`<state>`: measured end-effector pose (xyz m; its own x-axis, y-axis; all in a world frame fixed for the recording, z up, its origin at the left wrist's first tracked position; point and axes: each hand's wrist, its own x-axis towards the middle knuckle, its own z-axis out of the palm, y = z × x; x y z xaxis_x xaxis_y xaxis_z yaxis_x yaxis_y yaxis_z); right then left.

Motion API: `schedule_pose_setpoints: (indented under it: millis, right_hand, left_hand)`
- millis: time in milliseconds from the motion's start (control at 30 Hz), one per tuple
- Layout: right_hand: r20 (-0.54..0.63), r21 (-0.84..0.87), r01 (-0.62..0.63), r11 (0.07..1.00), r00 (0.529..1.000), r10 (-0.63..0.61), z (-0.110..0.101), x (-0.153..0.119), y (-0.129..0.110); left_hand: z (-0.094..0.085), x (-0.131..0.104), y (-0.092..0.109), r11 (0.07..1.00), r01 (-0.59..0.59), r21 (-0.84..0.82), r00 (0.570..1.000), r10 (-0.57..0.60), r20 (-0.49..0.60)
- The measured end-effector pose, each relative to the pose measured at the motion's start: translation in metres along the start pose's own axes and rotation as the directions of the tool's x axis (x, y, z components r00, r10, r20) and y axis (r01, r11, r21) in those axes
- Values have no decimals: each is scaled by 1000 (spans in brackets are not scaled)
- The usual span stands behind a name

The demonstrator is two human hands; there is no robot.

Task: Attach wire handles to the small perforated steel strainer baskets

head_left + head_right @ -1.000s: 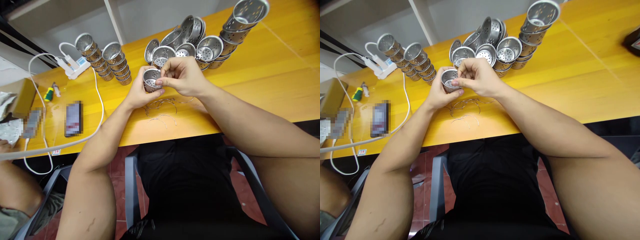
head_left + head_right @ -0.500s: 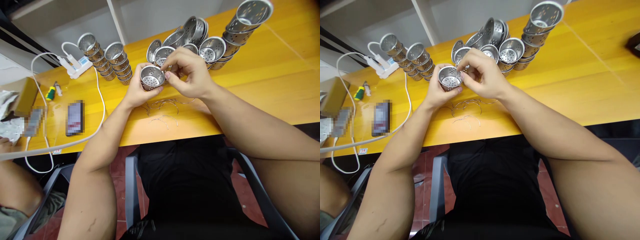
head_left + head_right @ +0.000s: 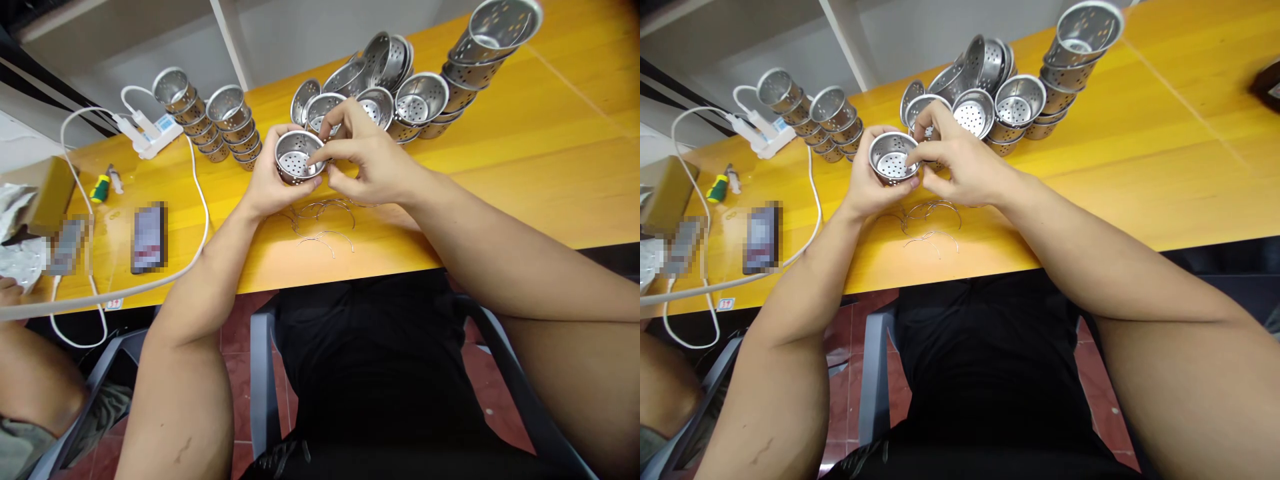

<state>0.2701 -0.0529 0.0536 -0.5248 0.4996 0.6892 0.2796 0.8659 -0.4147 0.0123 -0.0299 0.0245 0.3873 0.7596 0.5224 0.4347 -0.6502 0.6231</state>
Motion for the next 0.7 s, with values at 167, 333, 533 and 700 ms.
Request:
schedule_pose_setpoints:
  millis: [167,333,533,700]
  right_hand:
    - [24,8,47,999,999,-47,9,-2,4]
    - [-11,31,39,999,999,-39,8,-1,2]
    - [-211,97,-121,988,968,139,-4,3,-2]
    - [-351,56,-57,997,933,73,-8,4,3]
  left_hand:
    - [1,-2,4,999,-23,-43,999,24,30]
    - [-5,0,-3,999,-18,-29,999,19,39]
    - [-16,5,-34,1000,-12,2,1000,12,-19]
    - [-18,3,-50,994,57,96,998,-54,-29]
